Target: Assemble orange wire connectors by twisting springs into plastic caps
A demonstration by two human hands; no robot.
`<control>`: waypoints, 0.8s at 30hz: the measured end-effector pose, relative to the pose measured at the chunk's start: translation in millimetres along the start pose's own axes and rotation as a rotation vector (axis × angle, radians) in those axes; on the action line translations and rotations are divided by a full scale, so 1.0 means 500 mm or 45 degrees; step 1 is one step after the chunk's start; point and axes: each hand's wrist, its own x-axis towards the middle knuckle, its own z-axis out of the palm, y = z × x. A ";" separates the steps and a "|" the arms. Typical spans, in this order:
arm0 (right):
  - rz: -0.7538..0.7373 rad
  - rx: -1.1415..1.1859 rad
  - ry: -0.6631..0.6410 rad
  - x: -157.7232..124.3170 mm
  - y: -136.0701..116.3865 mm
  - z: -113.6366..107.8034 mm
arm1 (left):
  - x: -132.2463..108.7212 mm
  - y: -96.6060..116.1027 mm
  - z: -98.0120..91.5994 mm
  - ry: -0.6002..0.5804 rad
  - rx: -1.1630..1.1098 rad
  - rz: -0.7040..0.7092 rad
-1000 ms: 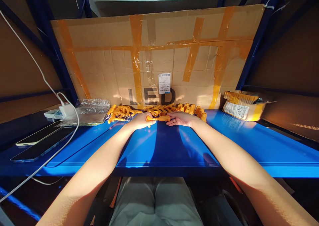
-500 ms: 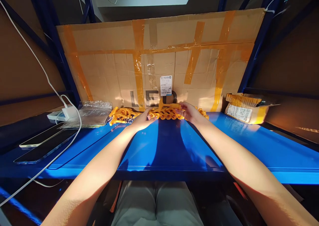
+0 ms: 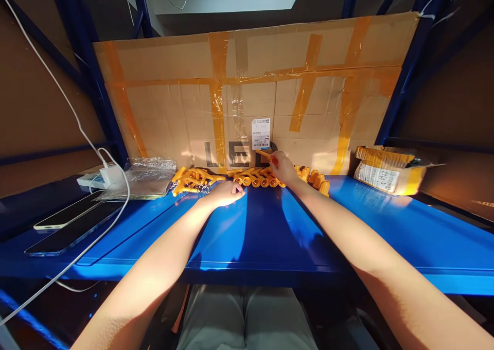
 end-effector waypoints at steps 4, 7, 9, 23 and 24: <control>-0.203 -0.309 -0.327 -0.022 -0.006 0.022 | -0.001 0.004 0.000 -0.009 0.006 -0.010; -0.190 -0.466 -0.524 -0.030 -0.021 0.022 | -0.001 0.007 -0.001 -0.008 0.020 -0.036; -0.097 -0.506 -0.614 -0.026 -0.032 0.015 | -0.001 0.007 -0.002 0.001 0.030 -0.043; 0.338 -0.270 -0.861 0.045 0.015 -0.119 | 0.003 0.002 0.000 -0.013 0.062 -0.026; 0.342 -0.325 -0.883 0.036 0.025 -0.124 | 0.003 0.003 0.000 -0.021 0.063 -0.039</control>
